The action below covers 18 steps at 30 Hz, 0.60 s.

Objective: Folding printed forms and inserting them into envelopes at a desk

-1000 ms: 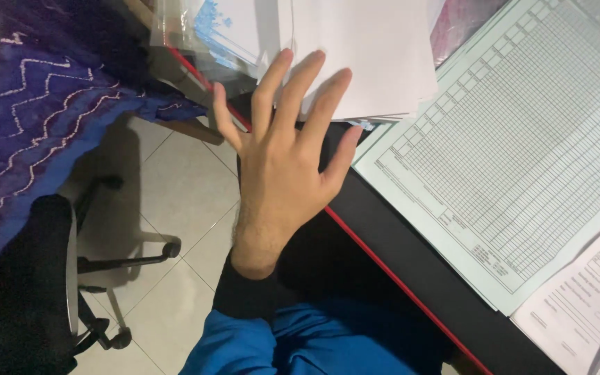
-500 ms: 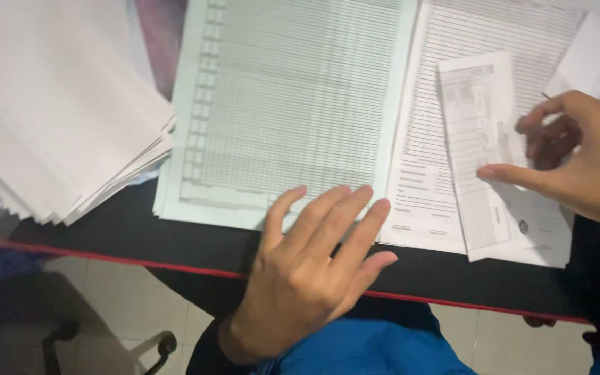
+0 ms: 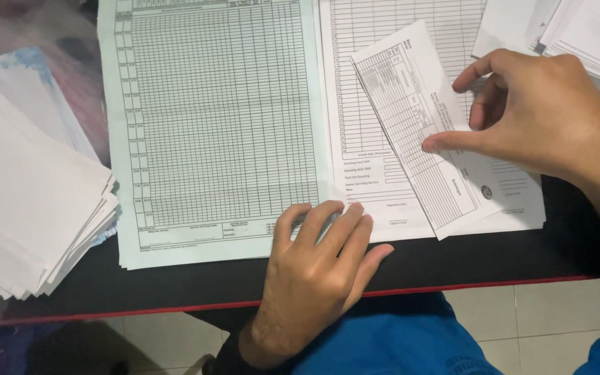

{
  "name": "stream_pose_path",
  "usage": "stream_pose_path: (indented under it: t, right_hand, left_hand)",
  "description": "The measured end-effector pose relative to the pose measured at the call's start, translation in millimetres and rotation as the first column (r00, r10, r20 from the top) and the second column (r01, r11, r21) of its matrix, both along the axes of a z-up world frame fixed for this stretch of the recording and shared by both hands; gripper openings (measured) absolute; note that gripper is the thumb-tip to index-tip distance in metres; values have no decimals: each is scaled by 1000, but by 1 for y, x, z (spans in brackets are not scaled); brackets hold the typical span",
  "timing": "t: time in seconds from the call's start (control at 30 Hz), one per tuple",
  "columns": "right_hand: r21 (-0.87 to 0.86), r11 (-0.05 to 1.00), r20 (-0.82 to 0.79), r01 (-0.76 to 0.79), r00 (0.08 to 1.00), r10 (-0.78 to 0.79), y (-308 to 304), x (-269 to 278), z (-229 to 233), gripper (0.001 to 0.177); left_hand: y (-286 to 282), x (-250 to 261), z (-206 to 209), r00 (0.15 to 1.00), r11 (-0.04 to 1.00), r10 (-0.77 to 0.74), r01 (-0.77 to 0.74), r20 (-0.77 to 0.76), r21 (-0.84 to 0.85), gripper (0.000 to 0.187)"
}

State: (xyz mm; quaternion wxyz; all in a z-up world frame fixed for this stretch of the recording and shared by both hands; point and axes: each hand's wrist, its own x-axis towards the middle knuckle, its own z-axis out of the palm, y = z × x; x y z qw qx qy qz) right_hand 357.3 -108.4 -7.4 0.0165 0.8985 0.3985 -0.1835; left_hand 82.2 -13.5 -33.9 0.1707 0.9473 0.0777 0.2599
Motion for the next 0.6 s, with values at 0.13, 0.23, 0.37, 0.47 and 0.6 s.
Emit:
stream_pose_path:
  t: [0.13, 0.23, 0.37, 0.47, 0.6]
  right_hand:
    - [-37, 998, 32, -52, 998, 53, -1, 6, -6, 79]
    - [26, 1000, -52, -1, 999, 2, 1, 6, -4, 70]
    - [149, 988, -153, 38, 988, -15, 3, 1, 8, 43]
    - [241, 965, -297, 107, 954, -32, 3, 2, 11, 30]
    - [241, 938, -477, 250, 872, -110, 15, -9, 26, 22]
  left_hand:
    - [0, 1, -2, 1000, 1000, -14, 14, -3, -5, 29]
    - [-1, 2, -3, 1000, 999, -18, 18, 7, -29, 28]
    - [-1, 2, -2, 1000, 999, -17, 17, 9, -51, 27]
    - [-1, 2, -2, 1000, 998, -12, 12, 8, -63, 25]
    - [-1, 1, 0, 1000, 994, -26, 26, 1, -110, 27]
